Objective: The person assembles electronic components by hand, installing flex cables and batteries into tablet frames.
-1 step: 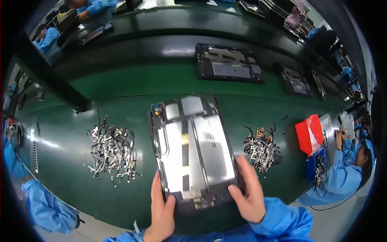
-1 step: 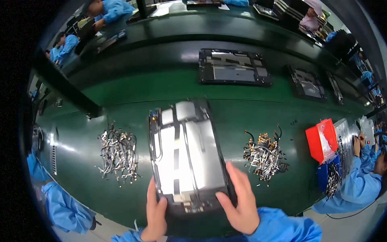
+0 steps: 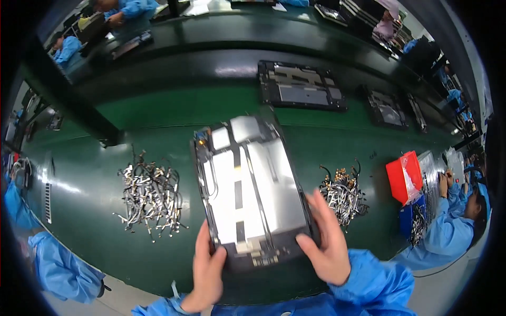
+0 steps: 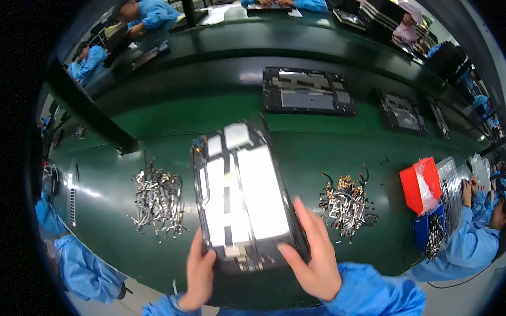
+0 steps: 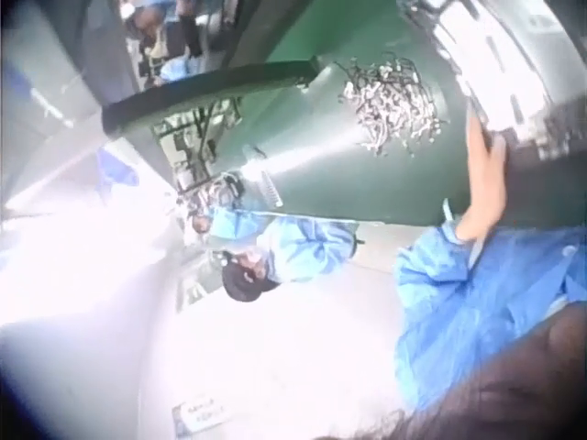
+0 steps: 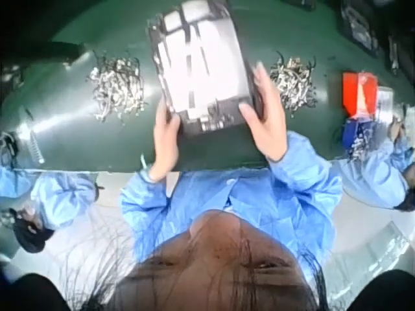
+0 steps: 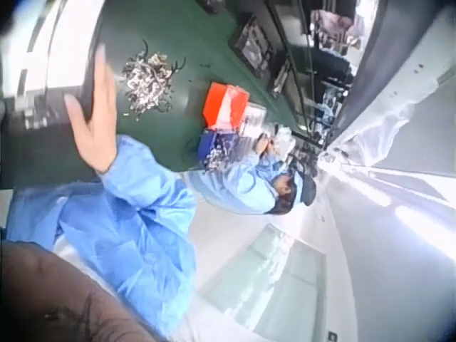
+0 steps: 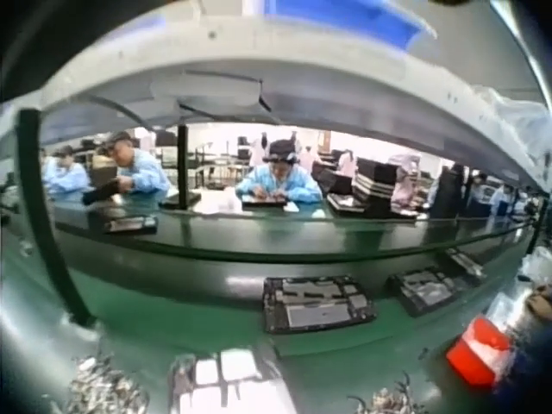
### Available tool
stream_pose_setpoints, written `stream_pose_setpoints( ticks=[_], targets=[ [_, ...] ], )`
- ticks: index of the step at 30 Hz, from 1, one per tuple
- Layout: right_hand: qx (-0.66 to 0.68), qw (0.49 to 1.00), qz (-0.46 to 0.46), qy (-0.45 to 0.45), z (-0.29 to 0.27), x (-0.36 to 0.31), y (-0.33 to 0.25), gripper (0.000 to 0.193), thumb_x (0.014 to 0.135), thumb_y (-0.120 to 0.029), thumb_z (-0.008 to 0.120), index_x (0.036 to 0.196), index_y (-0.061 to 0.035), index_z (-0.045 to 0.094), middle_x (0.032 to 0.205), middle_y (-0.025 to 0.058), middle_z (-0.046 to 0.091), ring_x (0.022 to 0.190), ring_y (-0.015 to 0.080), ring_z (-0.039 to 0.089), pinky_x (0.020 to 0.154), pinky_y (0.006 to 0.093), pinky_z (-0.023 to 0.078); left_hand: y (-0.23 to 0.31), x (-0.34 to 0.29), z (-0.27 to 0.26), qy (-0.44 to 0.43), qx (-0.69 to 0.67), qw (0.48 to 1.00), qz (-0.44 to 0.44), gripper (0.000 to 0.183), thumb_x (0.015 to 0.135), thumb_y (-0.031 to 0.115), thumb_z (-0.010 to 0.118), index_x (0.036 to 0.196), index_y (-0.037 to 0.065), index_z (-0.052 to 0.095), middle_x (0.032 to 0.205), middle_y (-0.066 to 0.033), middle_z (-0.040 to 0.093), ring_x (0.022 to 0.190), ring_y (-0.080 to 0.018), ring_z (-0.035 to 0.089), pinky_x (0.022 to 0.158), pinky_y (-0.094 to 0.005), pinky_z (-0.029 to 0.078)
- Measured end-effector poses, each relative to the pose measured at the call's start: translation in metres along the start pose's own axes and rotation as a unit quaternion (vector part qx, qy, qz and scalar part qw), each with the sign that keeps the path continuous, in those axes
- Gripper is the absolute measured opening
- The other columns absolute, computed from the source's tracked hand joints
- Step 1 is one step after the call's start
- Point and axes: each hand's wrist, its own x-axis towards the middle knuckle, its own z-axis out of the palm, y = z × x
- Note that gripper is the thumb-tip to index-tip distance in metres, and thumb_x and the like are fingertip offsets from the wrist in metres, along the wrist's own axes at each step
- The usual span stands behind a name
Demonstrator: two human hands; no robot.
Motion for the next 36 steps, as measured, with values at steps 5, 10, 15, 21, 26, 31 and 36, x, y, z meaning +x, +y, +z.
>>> stream_pose_setpoints(
  ticks=[5, 10, 15, 21, 26, 31, 36],
  targets=[
    [0.148, 0.984, -0.023, -0.097, 0.024, 0.129, 0.002, 0.075, 0.091, -0.011, 0.064, 0.153, -0.0207, 0.022, 0.147, 0.0212, 0.032, 0.135, 0.0356, 0.035, 0.110, 0.0430, 0.033, 0.081, 0.110, -0.036, -0.056, -0.176, 0.980, 0.068, 0.048, 0.091, -0.001, 0.051, 0.136, -0.012, 0.039, 0.133, -0.0184, 0.052, 0.122, -0.0244, 0.052, 0.106, -0.0354, 0.039],
    [0.401, 0.875, 0.128, -0.241, 0.044, 0.231, 0.001, 0.097, 0.091, -0.026, 0.067, 0.155, -0.0198, -0.006, 0.160, 0.0181, 0.005, 0.147, 0.0302, 0.014, 0.118, 0.0448, 0.012, 0.126, 0.252, -0.078, -0.072, -0.126, 0.989, 0.017, 0.038, 0.092, -0.002, 0.047, 0.129, -0.012, 0.046, 0.123, -0.0201, 0.058, 0.108, -0.0261, 0.060, 0.099, -0.0379, 0.046],
    [0.286, 0.918, 0.095, -0.258, 0.030, 0.245, 0.022, 0.079, 0.090, -0.023, 0.068, 0.153, -0.0123, 0.022, 0.157, 0.0175, 0.022, 0.143, 0.0258, 0.027, 0.116, 0.0403, 0.025, 0.100, 0.335, -0.138, -0.042, -0.075, 0.996, 0.035, 0.050, 0.089, -0.007, 0.047, 0.138, -0.010, 0.037, 0.130, -0.0229, 0.052, 0.114, -0.0295, 0.057, 0.100, -0.0398, 0.046],
    [-0.220, 0.960, -0.010, 0.174, -0.143, 0.257, 0.107, 0.055, 0.084, -0.021, 0.063, 0.132, -0.0002, 0.048, 0.118, 0.0269, 0.061, 0.111, 0.0414, 0.059, 0.098, 0.0444, 0.045, 0.101, 0.366, -0.091, 0.112, 0.358, 0.906, 0.198, 0.056, 0.084, -0.003, 0.052, 0.139, -0.004, 0.039, 0.128, -0.0289, 0.052, 0.111, -0.0368, 0.056, 0.096, -0.0448, 0.046],
    [-0.236, 0.960, 0.019, 0.149, -0.142, 0.258, 0.143, 0.067, 0.087, -0.026, 0.063, 0.142, 0.0022, 0.036, 0.117, 0.0337, 0.058, 0.112, 0.0448, 0.057, 0.100, 0.0450, 0.044, 0.065, 0.332, 0.048, -0.069, 0.504, 0.827, 0.239, 0.061, 0.091, 0.031, 0.054, 0.137, -0.006, 0.041, 0.133, -0.0300, 0.050, 0.126, -0.0429, 0.048, 0.107, -0.0447, 0.038],
    [-0.128, 0.974, 0.040, 0.181, -0.122, 0.264, 0.131, 0.070, 0.086, -0.020, 0.065, 0.146, -0.0049, 0.033, 0.137, 0.0240, 0.050, 0.125, 0.0375, 0.051, 0.101, 0.0399, 0.044, 0.049, 0.298, 0.124, -0.082, 0.233, 0.966, 0.081, 0.066, 0.092, 0.038, 0.055, 0.142, -0.001, 0.038, 0.129, -0.0207, 0.056, 0.124, -0.0311, 0.051, 0.107, -0.0381, 0.035],
    [0.203, 0.975, 0.070, 0.058, -0.184, 0.233, 0.064, 0.068, 0.091, -0.011, 0.057, 0.151, -0.0122, 0.026, 0.154, 0.0109, 0.030, 0.130, 0.0302, 0.043, 0.099, 0.0648, 0.036, 0.107, 0.147, 0.113, -0.289, 0.079, 0.938, -0.175, 0.045, 0.098, 0.024, 0.052, 0.137, 0.002, 0.048, 0.137, -0.0117, 0.053, 0.120, -0.0216, 0.052, 0.104, -0.0350, 0.040]
  ],
)
